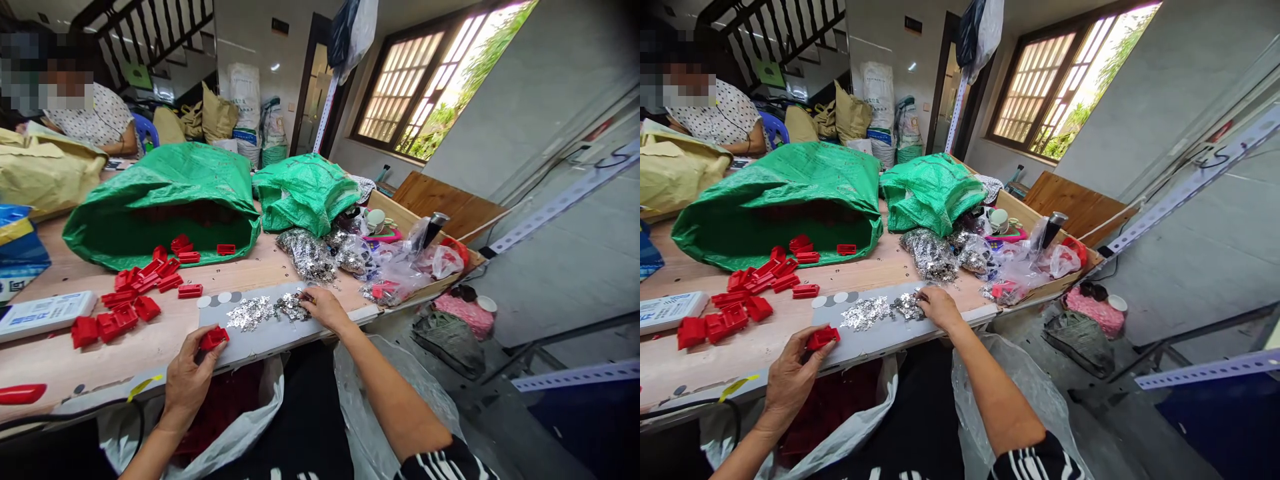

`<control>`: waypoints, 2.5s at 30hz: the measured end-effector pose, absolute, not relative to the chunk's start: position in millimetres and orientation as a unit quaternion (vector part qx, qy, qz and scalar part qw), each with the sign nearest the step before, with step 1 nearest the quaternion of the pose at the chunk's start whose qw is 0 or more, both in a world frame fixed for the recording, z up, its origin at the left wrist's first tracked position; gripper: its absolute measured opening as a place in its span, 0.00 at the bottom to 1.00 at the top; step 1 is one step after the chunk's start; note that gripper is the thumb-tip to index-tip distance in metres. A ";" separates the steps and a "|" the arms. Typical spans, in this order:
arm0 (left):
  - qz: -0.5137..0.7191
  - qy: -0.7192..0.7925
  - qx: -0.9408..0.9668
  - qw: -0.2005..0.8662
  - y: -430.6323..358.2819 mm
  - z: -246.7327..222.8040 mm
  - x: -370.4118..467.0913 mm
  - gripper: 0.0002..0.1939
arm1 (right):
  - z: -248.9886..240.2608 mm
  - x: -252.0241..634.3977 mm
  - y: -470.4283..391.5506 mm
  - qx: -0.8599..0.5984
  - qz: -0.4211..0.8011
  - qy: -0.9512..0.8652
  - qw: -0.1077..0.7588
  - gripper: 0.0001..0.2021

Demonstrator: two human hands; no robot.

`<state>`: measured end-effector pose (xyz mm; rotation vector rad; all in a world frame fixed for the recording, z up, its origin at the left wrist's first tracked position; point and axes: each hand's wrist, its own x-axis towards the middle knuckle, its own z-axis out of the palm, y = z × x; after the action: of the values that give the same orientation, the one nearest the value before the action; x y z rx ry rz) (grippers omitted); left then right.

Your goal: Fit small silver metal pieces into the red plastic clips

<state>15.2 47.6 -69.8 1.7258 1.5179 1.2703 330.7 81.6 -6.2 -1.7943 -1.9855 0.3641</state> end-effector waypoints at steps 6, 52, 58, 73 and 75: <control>0.463 0.561 0.642 0.243 47.6 -70.2 14.5 0.20 | -9.6 321.7 86.1 -0.654 0.119 -0.713 0.222 0.07; 0.469 0.555 0.639 0.252 47.9 -71.9 15.4 0.19 | 5.5 296.3 100.2 -0.645 0.131 -0.743 0.120 0.09; 0.465 0.558 0.640 0.250 48.4 -71.1 16.1 0.20 | 5.0 296.2 102.2 -0.670 0.102 -0.728 0.106 0.08; 0.460 0.555 0.657 0.221 47.6 -65.9 15.6 0.20 | 7.9 294.5 120.6 -0.664 0.121 -0.735 0.073 0.08; 0.459 0.555 0.658 0.222 47.4 -66.1 15.3 0.20 | 8.1 297.7 122.0 -0.662 0.125 -0.736 0.070 0.08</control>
<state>15.3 47.4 -66.1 1.8176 1.5325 1.2689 297.7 122.0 8.1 -1.9925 -2.2132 0.3755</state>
